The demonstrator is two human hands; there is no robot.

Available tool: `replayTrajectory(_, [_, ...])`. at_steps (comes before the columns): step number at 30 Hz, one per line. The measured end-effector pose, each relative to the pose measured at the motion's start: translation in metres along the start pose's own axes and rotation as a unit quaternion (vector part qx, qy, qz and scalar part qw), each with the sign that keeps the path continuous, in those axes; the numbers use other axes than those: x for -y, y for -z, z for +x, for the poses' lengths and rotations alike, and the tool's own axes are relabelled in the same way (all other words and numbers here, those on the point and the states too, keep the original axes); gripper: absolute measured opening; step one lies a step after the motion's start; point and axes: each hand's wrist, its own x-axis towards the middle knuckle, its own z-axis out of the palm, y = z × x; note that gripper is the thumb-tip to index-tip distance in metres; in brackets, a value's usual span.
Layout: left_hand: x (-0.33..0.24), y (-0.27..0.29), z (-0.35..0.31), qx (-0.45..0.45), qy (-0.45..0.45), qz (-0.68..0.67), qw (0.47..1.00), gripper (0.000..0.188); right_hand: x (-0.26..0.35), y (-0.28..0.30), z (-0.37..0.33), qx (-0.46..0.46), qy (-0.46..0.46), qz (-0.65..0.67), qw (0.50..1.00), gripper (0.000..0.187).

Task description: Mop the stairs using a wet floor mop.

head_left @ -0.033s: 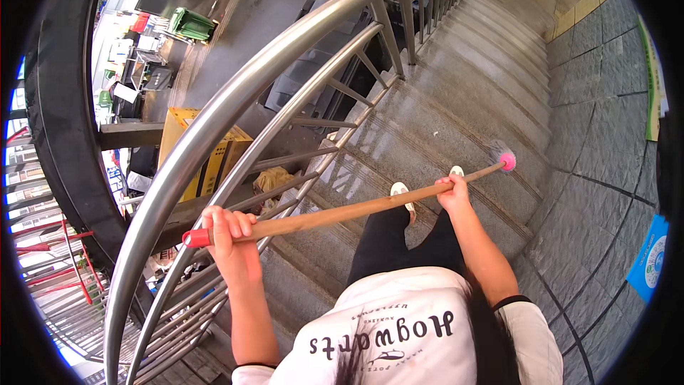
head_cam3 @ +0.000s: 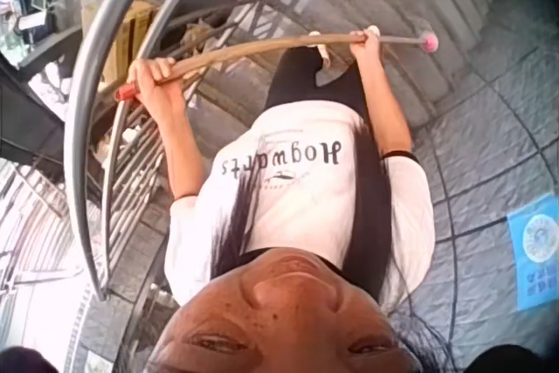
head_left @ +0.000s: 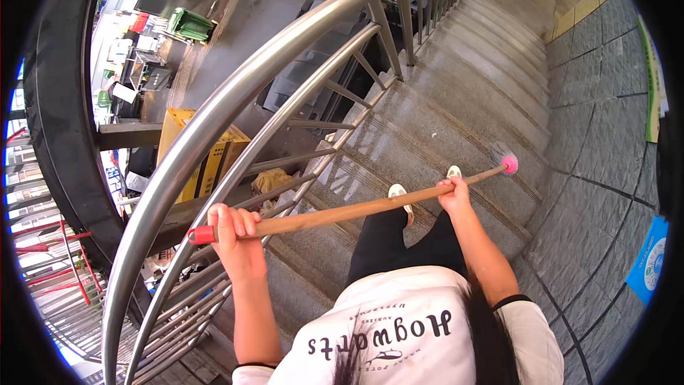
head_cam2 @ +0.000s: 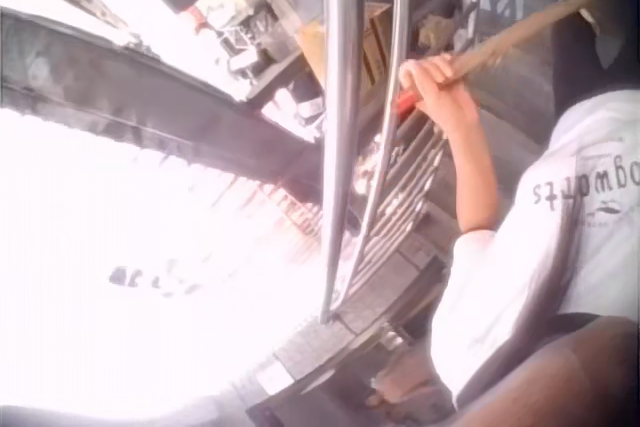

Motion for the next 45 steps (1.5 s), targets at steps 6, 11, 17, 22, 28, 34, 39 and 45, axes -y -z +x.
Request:
replayTrajectory(6, [0.107, -0.068, 0.001, 0.047, 0.101, -0.029, 0.993, 0.008, 0.08, 0.058, 0.064, -0.027, 0.059, 0.035, 0.997, 0.015])
replayTrajectory(11, [0.154, -0.17, -0.026, 0.192, 0.169, 0.02, 0.966, 0.009, 0.154, 0.11, 0.088, -0.061, 0.093, 0.095, 0.989, 0.011])
replayTrajectory(17, [0.237, -0.263, -0.118, 0.575, 0.152, 0.225, 0.771, 0.008, 0.195, 0.159, 0.11, -0.169, 0.033, 0.009, 0.985, 0.007])
replayTrajectory(22, [0.207, -0.251, -0.099, 0.64, 0.148, 0.184, 0.731, 0.007, 0.173, 0.119, 0.102, -0.147, -0.062, -0.024, 0.987, 0.009])
replayTrajectory(28, [0.091, -0.216, -0.073, 0.55, 0.052, 0.277, 0.786, 0.012, 0.069, 0.004, 0.068, 0.048, -0.153, -0.109, 0.981, 0.006])
replayTrajectory(34, [0.074, -0.224, -0.087, 0.569, -0.061, 0.412, 0.709, 0.014, -0.023, -0.083, 0.095, 0.141, -0.262, -0.133, 0.945, 0.008])
replayTrajectory(39, [0.07, -0.215, -0.084, 0.539, -0.095, 0.423, 0.722, 0.014, -0.051, -0.112, 0.078, 0.233, -0.279, -0.051, 0.93, 0.01])
replayTrajectory(45, [0.033, -0.189, -0.082, 0.434, -0.111, 0.335, 0.829, 0.018, -0.031, -0.095, 0.045, 0.196, -0.226, -0.055, 0.953, 0.009])
